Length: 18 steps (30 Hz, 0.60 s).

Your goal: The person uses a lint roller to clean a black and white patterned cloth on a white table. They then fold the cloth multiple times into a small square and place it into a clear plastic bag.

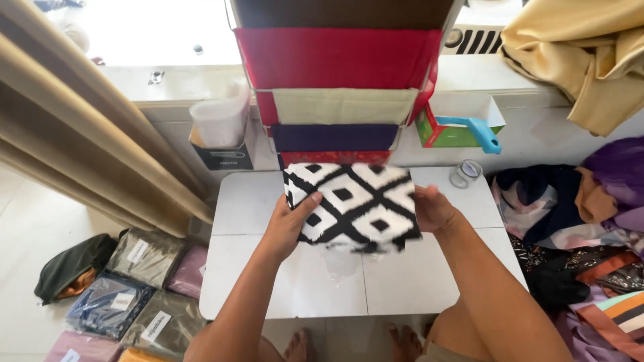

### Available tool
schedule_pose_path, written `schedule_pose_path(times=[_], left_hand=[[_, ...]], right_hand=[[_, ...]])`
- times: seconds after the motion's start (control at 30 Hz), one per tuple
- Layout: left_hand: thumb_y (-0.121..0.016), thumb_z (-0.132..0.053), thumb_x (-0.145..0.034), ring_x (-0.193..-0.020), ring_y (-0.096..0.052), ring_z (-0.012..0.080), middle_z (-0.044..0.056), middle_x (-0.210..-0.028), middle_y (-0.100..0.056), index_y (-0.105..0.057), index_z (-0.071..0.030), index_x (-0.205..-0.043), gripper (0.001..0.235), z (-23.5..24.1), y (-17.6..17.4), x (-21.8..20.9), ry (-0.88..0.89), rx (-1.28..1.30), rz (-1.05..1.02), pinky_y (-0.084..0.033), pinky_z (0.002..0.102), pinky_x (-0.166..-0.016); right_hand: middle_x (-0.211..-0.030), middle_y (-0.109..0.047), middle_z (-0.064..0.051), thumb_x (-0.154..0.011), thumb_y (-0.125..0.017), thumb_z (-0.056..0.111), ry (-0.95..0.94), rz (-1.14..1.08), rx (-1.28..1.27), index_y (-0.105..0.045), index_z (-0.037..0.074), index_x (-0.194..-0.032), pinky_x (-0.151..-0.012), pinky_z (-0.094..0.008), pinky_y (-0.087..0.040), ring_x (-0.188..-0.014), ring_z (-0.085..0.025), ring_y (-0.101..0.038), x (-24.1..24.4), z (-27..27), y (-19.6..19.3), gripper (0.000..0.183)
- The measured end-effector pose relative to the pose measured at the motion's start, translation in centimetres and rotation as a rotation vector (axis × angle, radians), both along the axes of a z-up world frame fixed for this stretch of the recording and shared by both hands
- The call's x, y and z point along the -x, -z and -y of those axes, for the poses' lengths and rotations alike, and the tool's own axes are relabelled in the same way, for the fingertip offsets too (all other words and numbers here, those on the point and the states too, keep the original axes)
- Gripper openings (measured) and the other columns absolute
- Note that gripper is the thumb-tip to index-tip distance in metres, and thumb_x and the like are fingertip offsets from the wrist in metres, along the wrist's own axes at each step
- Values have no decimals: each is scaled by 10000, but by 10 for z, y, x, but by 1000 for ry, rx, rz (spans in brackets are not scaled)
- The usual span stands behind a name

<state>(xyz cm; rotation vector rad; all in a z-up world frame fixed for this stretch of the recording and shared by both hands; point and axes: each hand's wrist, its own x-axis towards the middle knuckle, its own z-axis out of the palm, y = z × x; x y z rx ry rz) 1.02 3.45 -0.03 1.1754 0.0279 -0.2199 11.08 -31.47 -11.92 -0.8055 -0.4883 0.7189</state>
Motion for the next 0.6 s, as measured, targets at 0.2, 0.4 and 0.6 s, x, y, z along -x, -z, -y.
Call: schedule_pose_path(times=[0.2,0.4,0.6], left_hand=[[-720,-97,-934,-795,-759,235,142,-968,-790,-716,-11,-1148,231,-6,-3,0,-85,30,-49,-656,372,-665],[-728,-52,-906,-788,-761,232,133,-954,-787,-718,-9,-1133,231,-15,5,10,-91,27,-102,-655,362,-660],[-736,-7,-878,-781,-762,229,125,-940,-784,-720,-6,-1118,240,-26,13,14,-85,28,-148,-654,351,-655]], right_hand=[[-1208,-673,-303,-813,-690,598,52,-81,-50,-503,-74,-1386,-838,-576,-581,-1044,-427,-696,5,-23,1,903],[-1143,-696,-258,-810,-698,414,131,-128,73,-542,-48,-1328,-779,-540,-600,-979,-401,-716,17,-35,-20,711],[-1078,-718,-212,-807,-709,230,220,-167,203,-580,-22,-1269,-721,-505,-619,-914,-375,-735,32,-46,-42,542]])
